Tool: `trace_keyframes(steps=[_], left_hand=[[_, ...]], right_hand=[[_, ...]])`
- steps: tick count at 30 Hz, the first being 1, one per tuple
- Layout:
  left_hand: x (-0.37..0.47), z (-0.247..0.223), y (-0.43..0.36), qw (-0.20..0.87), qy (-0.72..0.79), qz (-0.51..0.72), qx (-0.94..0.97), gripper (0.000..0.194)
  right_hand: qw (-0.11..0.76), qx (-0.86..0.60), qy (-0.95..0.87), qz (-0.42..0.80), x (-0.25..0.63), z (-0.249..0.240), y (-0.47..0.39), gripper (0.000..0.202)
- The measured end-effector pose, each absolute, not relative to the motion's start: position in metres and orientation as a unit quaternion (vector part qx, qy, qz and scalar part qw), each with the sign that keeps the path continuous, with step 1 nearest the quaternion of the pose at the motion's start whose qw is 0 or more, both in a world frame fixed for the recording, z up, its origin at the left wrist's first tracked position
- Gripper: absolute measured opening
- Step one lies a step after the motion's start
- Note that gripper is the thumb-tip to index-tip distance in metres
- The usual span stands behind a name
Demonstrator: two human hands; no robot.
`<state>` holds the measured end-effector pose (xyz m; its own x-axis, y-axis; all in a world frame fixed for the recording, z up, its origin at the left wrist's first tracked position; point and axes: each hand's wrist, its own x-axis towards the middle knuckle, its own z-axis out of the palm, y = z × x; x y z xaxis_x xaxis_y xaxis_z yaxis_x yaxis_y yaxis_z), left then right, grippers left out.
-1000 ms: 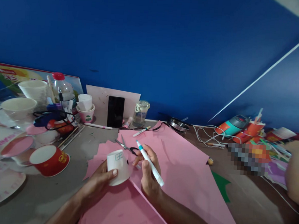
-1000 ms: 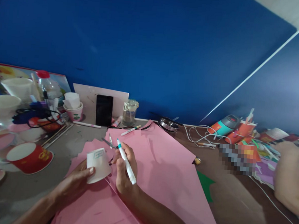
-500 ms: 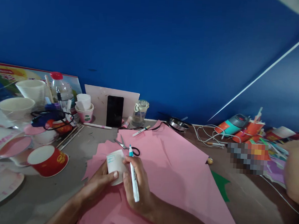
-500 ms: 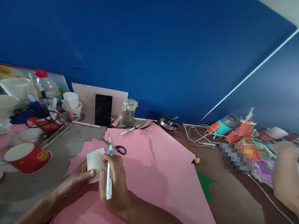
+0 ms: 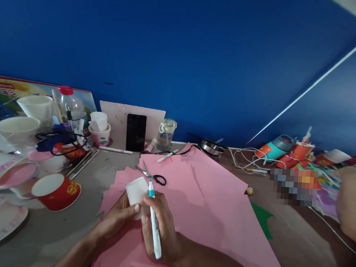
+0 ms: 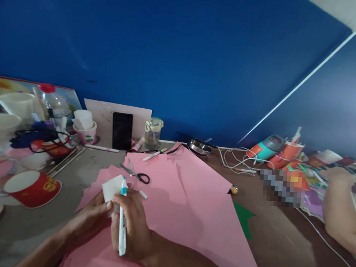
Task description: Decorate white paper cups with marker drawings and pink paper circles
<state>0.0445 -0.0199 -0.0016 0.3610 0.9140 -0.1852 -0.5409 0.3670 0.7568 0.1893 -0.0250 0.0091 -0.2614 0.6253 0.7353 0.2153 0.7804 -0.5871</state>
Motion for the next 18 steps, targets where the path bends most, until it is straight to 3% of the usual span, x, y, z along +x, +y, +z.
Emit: trace_keyframes(steps=[7,18], left_hand=[[0.046,0.001,-0.020,0.740,0.337,0.486,0.321,0.057],[0.041,0.007,-0.016,0.758,0.300,0.494,0.302,0.050]], right_hand=[[0.567,-0.259,-0.766,0.160,0.192,0.011,-0.025,0.050],[0.595,-0.349,-0.652,0.313,0.203,0.007,-0.006,0.031]])
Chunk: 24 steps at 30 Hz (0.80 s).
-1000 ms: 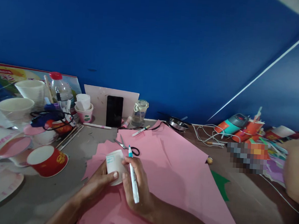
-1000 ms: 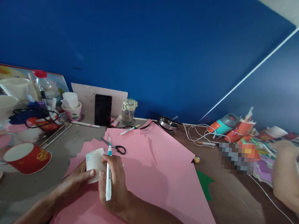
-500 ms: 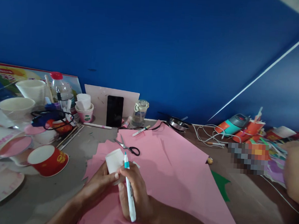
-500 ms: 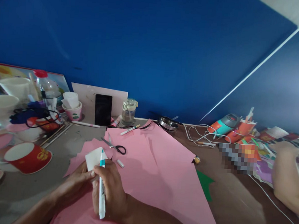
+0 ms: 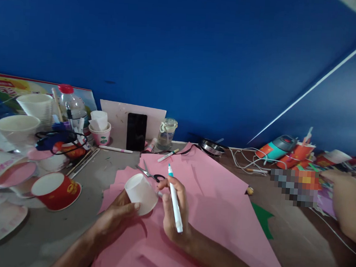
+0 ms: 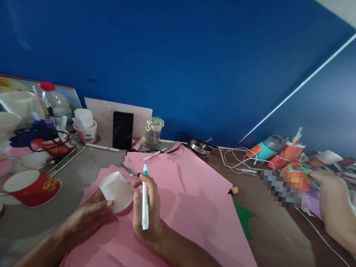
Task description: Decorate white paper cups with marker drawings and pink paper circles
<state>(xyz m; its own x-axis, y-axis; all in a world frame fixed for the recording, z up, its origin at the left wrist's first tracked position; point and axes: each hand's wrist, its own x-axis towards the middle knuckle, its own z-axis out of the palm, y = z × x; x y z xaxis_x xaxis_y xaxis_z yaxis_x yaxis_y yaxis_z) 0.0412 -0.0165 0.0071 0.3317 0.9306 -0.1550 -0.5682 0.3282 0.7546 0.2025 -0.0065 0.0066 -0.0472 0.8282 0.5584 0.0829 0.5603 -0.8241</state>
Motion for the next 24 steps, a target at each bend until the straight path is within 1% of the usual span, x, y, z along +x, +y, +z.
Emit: trace_keyframes(steps=[2,6,10,13,16,19,21,24], left_hand=[[0.040,0.005,-0.017,0.766,0.292,0.490,0.295,0.048],[0.036,0.000,-0.017,0.783,0.271,0.489,0.272,0.052],[0.035,-0.005,-0.017,0.791,0.233,0.506,0.253,0.044],[0.034,-0.006,-0.016,0.801,0.200,0.512,0.237,0.038],[0.033,-0.006,-0.016,0.810,0.178,0.515,0.218,0.035],[0.033,-0.007,-0.017,0.803,0.188,0.524,0.213,0.029],[0.032,-0.009,-0.017,0.798,0.205,0.526,0.211,0.028],[0.033,-0.008,-0.016,0.790,0.228,0.525,0.220,0.029]], right_hand=[[0.592,-0.344,-0.655,0.319,0.203,0.006,-0.007,0.032],[0.587,-0.335,-0.664,0.320,0.201,0.005,-0.010,0.032],[0.587,-0.318,-0.679,0.306,0.200,0.004,-0.012,0.032],[0.583,-0.294,-0.710,0.262,0.199,0.007,-0.014,0.034],[0.579,-0.256,-0.753,0.181,0.196,0.011,-0.016,0.040],[0.565,-0.217,-0.788,0.111,0.194,0.013,-0.017,0.045],[0.558,-0.202,-0.799,0.093,0.193,0.013,-0.017,0.046],[0.551,-0.212,-0.800,0.101,0.193,0.011,-0.017,0.048]])
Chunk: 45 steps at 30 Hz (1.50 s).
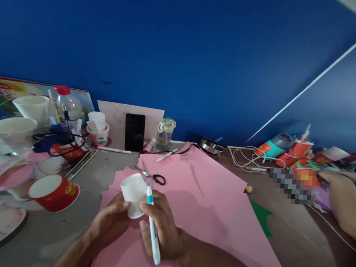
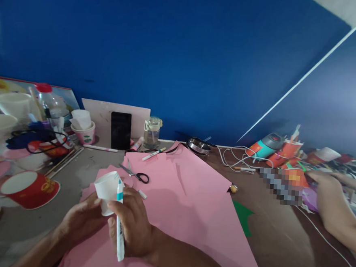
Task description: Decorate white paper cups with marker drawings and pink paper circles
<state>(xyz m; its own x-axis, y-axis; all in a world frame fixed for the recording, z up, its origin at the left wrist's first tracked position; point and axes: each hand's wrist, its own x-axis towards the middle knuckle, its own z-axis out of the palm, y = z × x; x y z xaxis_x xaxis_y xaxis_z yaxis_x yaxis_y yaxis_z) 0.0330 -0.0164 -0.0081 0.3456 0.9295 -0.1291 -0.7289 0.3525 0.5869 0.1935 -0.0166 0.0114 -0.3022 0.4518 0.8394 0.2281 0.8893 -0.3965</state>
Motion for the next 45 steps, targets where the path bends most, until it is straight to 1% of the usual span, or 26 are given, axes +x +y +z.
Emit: trace_keyframes(steps=[3,5,8,13,16,18,25,30,34,39,42,45], left_hand=[[0.037,-0.004,-0.016,0.768,0.264,0.527,0.251,0.029],[0.041,-0.001,-0.016,0.741,0.309,0.525,0.284,0.035],[0.047,0.000,-0.014,0.676,0.386,0.527,0.343,0.046],[0.053,0.003,-0.014,0.549,0.518,0.504,0.420,0.049],[0.053,0.006,-0.016,0.502,0.567,0.491,0.431,0.053],[0.052,0.007,-0.017,0.501,0.569,0.490,0.431,0.055],[0.052,0.009,-0.018,0.574,0.500,0.496,0.418,0.052],[0.053,0.012,-0.017,0.558,0.522,0.483,0.429,0.053],[0.052,0.014,-0.016,0.560,0.519,0.485,0.426,0.054],[0.051,0.015,-0.015,0.553,0.524,0.480,0.434,0.048],[0.050,0.012,-0.015,0.557,0.518,0.487,0.430,0.044],[0.049,0.005,-0.016,0.584,0.484,0.506,0.411,0.042]], right_hand=[[0.545,-0.231,-0.796,0.126,0.195,0.009,-0.015,0.049],[0.552,-0.240,-0.788,0.134,0.196,0.007,-0.013,0.048],[0.563,-0.242,-0.778,0.136,0.197,0.005,-0.011,0.044],[0.553,-0.239,-0.775,0.193,0.196,0.005,-0.013,0.039],[0.541,-0.245,-0.779,0.201,0.195,0.006,-0.013,0.038],[0.536,-0.251,-0.781,0.199,0.195,0.006,-0.014,0.037],[0.525,-0.285,-0.782,0.178,0.197,0.005,-0.013,0.040],[0.530,-0.264,-0.784,0.188,0.197,0.004,-0.011,0.040],[0.537,-0.239,-0.791,0.168,0.198,0.005,-0.007,0.041],[0.529,-0.218,-0.809,0.134,0.199,0.006,-0.005,0.041],[0.536,-0.221,-0.803,0.142,0.200,0.007,-0.006,0.042],[0.547,-0.214,-0.793,0.159,0.199,0.006,-0.006,0.039]])
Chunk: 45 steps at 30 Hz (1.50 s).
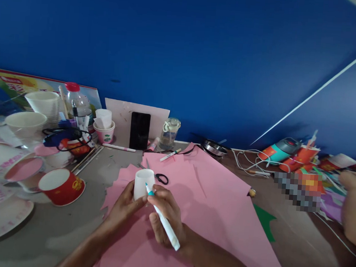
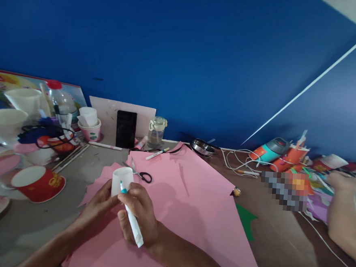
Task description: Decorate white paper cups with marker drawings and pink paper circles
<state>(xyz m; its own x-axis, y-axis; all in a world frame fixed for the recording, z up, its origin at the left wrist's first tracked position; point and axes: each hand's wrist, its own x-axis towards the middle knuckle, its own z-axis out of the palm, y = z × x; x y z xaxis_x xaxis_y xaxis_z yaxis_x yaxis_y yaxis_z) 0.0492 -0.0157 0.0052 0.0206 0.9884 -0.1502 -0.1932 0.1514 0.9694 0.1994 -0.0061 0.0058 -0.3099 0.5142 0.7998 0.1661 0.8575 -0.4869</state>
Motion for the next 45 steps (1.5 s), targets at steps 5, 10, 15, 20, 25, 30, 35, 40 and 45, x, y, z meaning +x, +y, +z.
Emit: trace_keyframes(steps=[5,10,15,20,25,30,35,40,45], left_hand=[[0.046,-0.003,-0.018,0.674,0.387,0.530,0.338,0.044],[0.044,-0.004,-0.017,0.718,0.325,0.532,0.308,0.043],[0.042,-0.006,-0.014,0.737,0.299,0.526,0.302,0.039],[0.038,-0.010,-0.015,0.765,0.258,0.514,0.288,0.040],[0.038,-0.011,-0.015,0.781,0.229,0.509,0.280,0.041],[0.039,-0.009,-0.014,0.758,0.270,0.519,0.287,0.027],[0.041,-0.003,-0.015,0.726,0.312,0.510,0.340,0.028],[0.048,-0.008,-0.016,0.482,0.547,0.511,0.456,0.052],[0.050,-0.023,-0.020,0.138,0.554,0.512,0.642,0.051]], right_hand=[[0.578,-0.241,-0.755,0.196,0.203,0.008,-0.004,0.034],[0.575,-0.314,-0.698,0.290,0.209,0.016,-0.001,0.034],[0.582,-0.299,-0.676,0.340,0.208,0.012,0.001,0.037],[0.603,-0.284,-0.644,0.375,0.207,0.001,0.001,0.036],[0.618,-0.269,-0.624,0.396,0.207,0.001,-0.002,0.033],[0.599,-0.266,-0.672,0.346,0.208,0.013,-0.007,0.030],[0.579,-0.244,-0.706,0.325,0.208,0.019,-0.010,0.030],[0.611,-0.279,-0.655,0.347,0.205,0.018,-0.010,0.028],[0.652,-0.331,-0.527,0.433,0.202,0.010,0.001,0.030]])
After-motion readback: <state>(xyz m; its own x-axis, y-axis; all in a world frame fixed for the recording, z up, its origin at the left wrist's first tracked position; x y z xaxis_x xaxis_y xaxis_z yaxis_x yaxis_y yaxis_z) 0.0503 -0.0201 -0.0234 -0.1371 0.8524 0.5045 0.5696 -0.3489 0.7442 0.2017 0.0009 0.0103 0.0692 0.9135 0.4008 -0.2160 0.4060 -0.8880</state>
